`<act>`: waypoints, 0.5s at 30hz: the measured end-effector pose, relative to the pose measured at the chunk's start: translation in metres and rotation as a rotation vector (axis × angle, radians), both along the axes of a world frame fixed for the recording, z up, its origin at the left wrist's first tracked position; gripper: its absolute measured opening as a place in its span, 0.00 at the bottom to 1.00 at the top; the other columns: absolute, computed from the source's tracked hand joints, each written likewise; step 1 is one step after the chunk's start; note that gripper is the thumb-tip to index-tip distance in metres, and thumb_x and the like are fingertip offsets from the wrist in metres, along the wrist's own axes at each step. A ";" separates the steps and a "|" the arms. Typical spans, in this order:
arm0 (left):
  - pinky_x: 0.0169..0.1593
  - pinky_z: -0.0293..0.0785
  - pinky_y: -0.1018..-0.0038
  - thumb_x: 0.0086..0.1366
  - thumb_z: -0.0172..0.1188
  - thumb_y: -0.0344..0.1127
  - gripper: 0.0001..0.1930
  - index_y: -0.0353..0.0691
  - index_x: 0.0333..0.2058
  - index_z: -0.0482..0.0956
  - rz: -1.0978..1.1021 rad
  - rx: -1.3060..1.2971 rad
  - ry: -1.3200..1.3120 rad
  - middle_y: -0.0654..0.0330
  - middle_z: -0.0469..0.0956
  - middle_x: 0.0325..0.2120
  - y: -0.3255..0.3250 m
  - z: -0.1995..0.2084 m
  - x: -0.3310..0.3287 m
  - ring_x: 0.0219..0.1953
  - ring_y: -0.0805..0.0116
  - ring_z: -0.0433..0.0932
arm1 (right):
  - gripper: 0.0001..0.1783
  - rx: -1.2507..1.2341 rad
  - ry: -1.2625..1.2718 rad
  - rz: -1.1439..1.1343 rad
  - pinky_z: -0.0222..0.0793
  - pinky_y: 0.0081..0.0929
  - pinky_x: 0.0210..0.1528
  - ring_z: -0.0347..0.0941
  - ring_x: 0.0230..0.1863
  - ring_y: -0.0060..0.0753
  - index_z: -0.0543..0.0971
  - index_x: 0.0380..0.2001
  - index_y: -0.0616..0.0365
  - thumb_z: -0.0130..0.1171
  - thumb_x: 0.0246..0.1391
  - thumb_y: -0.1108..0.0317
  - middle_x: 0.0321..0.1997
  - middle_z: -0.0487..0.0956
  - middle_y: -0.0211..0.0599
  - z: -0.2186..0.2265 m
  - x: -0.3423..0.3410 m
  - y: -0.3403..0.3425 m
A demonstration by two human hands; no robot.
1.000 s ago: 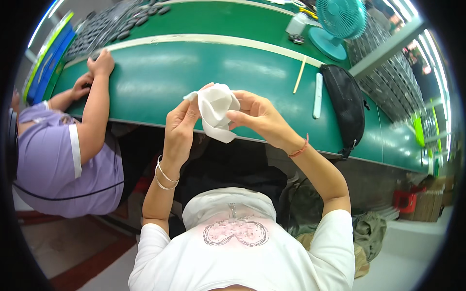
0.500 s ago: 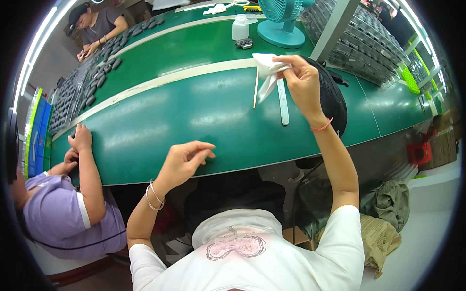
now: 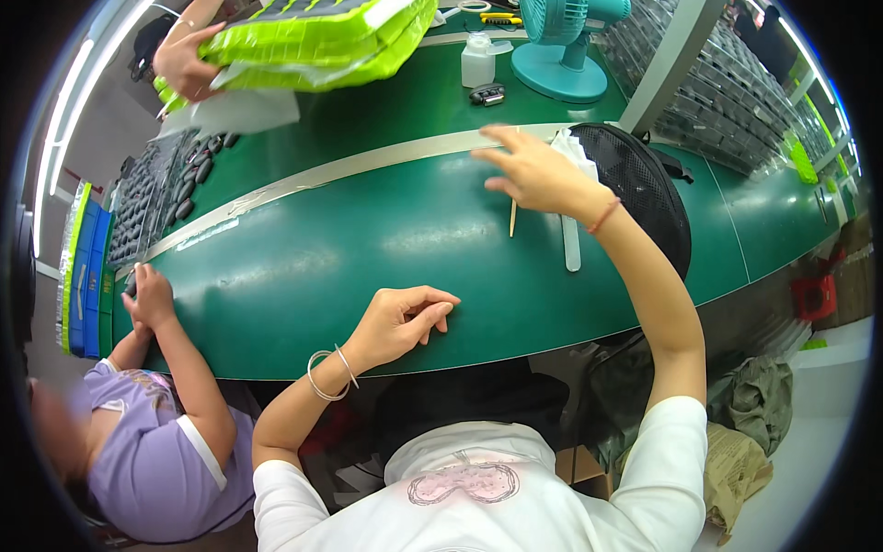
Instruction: The person assembles a small grey electronic device, likely a charging case for earbuds. They open the case, insert a battery and circuit board, and then close the casing. The person handles the device multiple times, opening and closing it to check the fit, and places it on a green tray with other similar units.
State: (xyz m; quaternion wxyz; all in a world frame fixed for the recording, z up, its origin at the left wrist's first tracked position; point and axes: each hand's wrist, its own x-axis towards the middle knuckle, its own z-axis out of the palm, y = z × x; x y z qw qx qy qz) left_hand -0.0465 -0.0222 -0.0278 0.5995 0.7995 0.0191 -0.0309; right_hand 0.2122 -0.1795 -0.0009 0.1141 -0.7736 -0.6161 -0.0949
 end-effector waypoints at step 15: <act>0.58 0.61 0.59 0.65 0.60 0.51 0.25 0.45 0.55 0.67 0.714 -0.870 -0.226 0.64 0.71 0.51 0.093 0.023 0.003 0.56 0.66 0.67 | 0.43 0.417 1.357 -0.313 0.62 0.39 0.61 0.63 0.63 0.43 0.55 0.65 0.62 0.49 0.60 0.40 0.66 0.62 0.45 0.002 0.021 0.088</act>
